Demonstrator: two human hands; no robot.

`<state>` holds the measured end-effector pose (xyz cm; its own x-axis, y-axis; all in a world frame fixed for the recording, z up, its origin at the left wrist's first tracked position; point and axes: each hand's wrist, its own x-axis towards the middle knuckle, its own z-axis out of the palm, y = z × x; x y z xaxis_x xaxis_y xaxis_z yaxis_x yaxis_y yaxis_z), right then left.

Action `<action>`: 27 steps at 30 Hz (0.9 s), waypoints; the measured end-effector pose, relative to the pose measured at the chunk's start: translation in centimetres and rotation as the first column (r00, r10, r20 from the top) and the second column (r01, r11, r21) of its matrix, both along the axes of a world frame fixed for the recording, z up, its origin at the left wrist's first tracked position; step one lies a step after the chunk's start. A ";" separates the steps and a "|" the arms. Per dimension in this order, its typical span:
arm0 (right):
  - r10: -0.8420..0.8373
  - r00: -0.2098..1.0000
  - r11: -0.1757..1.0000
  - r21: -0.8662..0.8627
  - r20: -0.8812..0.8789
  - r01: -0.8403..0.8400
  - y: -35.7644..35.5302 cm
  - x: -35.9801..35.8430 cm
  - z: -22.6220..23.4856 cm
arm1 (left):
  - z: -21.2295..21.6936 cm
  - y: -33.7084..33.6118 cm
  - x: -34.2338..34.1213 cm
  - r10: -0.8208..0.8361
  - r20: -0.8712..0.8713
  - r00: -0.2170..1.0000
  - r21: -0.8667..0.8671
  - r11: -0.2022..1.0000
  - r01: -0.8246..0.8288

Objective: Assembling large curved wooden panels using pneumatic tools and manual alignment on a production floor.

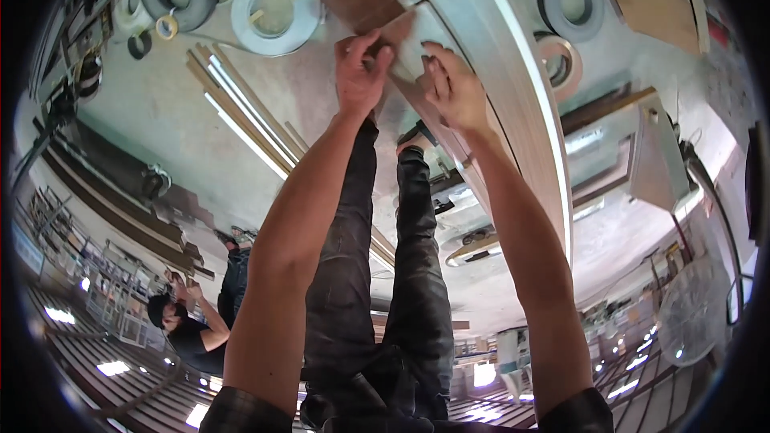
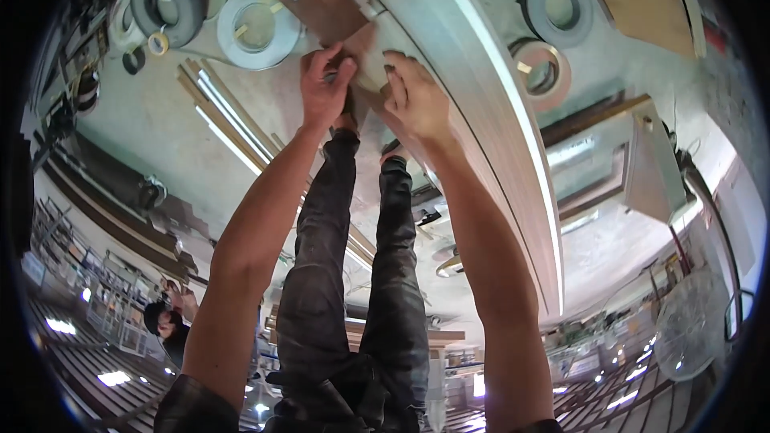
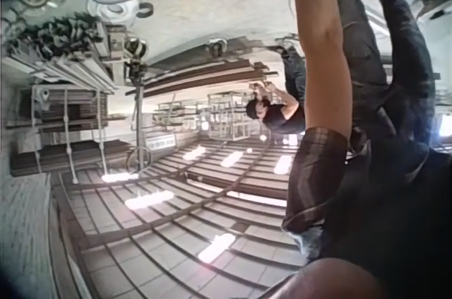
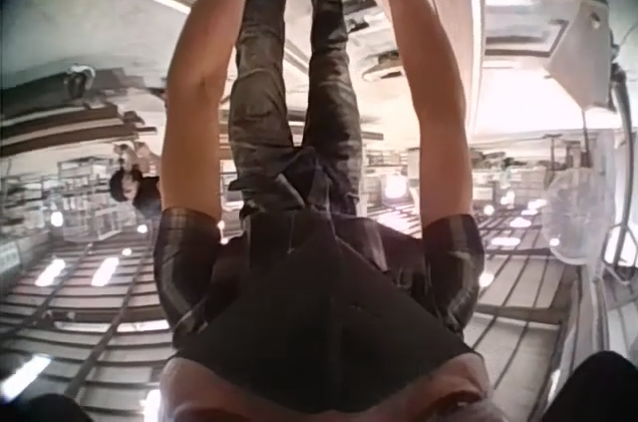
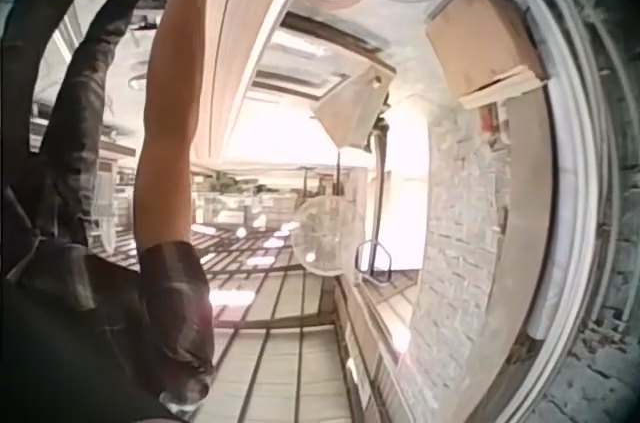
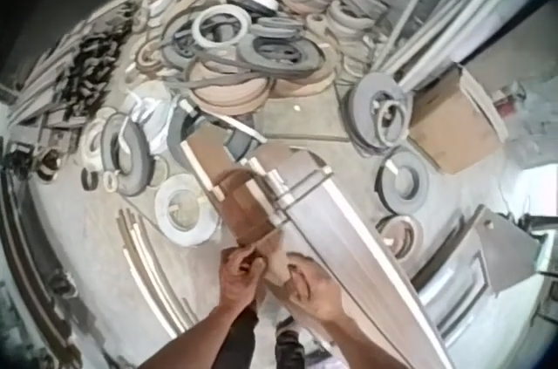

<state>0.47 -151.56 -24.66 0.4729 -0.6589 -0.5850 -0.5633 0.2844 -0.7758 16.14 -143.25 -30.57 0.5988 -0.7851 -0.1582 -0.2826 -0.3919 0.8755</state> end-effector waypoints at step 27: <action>-0.496 0.856 0.865 -0.169 -0.144 0.473 14.9 -13.1 2.9 | 2.4 3.7 -7.0 0.147 -0.588 0.796 0.632 0.698 0.338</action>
